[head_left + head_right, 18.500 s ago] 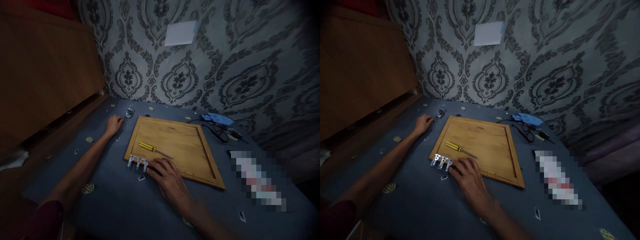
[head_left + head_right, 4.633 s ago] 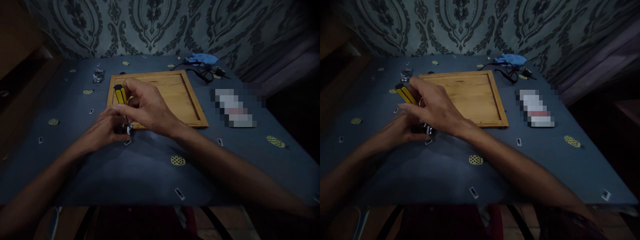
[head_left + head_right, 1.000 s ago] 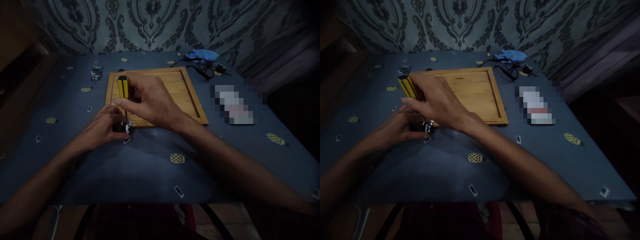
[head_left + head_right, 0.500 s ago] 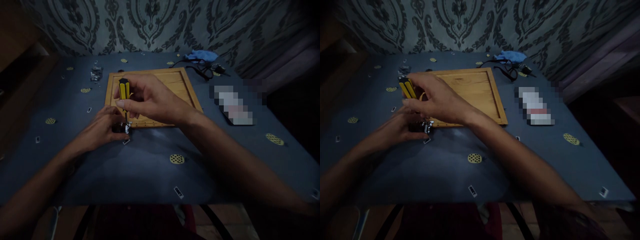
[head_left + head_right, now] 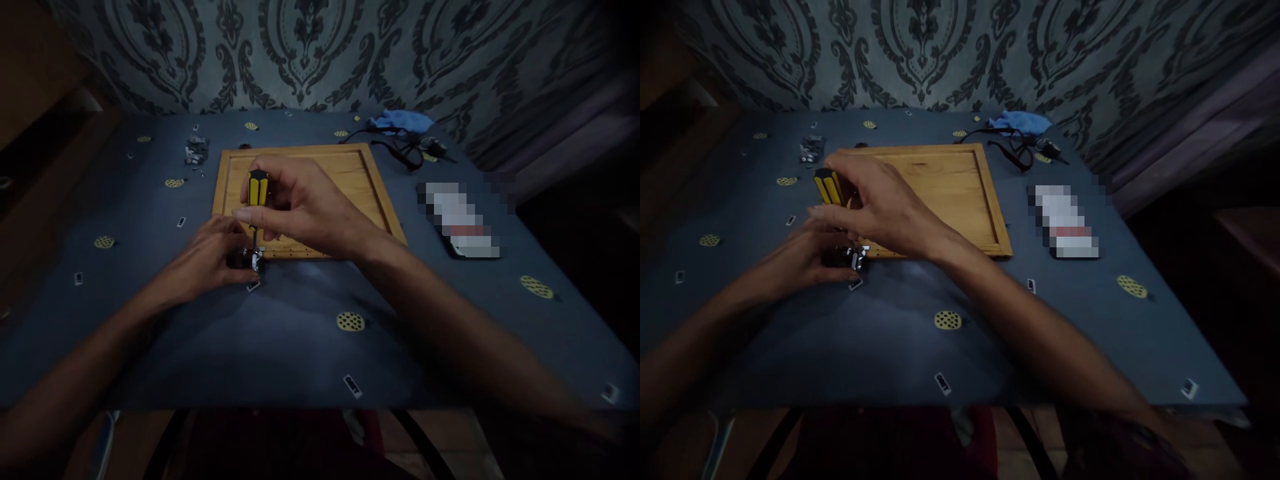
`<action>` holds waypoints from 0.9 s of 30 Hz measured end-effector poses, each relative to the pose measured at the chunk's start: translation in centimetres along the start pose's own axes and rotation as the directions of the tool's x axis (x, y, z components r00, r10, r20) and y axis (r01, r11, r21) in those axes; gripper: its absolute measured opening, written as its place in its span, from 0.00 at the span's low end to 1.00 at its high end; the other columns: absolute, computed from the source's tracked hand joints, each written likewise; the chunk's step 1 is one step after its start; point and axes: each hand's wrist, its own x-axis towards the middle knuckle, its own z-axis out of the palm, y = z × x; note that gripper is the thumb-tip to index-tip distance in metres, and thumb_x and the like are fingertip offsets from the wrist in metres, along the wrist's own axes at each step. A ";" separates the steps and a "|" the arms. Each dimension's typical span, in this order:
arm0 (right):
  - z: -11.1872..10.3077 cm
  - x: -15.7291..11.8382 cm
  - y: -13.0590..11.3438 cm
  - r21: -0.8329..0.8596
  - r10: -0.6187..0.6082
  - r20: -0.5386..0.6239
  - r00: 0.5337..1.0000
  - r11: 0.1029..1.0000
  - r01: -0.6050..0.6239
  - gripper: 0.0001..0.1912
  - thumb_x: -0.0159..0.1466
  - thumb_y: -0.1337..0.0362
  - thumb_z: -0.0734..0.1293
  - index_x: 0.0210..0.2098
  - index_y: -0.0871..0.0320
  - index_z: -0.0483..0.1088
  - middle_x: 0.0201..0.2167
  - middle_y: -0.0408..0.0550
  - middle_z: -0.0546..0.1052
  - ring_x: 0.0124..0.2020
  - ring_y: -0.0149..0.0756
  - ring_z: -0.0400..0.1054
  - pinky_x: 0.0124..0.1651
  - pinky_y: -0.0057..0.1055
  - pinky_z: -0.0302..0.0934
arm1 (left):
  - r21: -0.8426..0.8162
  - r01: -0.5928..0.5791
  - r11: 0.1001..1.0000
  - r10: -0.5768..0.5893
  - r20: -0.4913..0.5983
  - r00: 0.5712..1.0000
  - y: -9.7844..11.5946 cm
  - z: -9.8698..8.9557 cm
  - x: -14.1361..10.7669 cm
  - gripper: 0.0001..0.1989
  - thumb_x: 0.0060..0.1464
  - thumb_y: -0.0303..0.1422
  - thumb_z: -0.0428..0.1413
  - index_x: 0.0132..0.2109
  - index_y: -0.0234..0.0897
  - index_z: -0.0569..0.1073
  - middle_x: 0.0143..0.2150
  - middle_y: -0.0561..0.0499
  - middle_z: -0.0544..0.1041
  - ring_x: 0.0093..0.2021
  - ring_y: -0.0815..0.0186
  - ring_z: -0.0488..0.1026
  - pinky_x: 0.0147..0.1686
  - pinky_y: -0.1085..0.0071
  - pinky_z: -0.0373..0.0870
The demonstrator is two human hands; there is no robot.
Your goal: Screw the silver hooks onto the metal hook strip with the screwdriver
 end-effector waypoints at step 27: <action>1.4 -2.5 -0.3 0.027 0.121 -0.249 0.961 0.993 -0.118 0.11 0.67 0.56 0.78 0.40 0.50 0.73 0.32 0.38 0.76 0.25 0.31 0.71 0.28 0.33 0.67 | 0.013 0.012 1.000 -0.012 -0.031 0.999 0.5 0.9 -0.3 0.15 0.58 0.40 0.71 0.47 0.37 0.81 0.48 0.46 0.75 0.54 0.50 0.69 0.52 0.56 0.67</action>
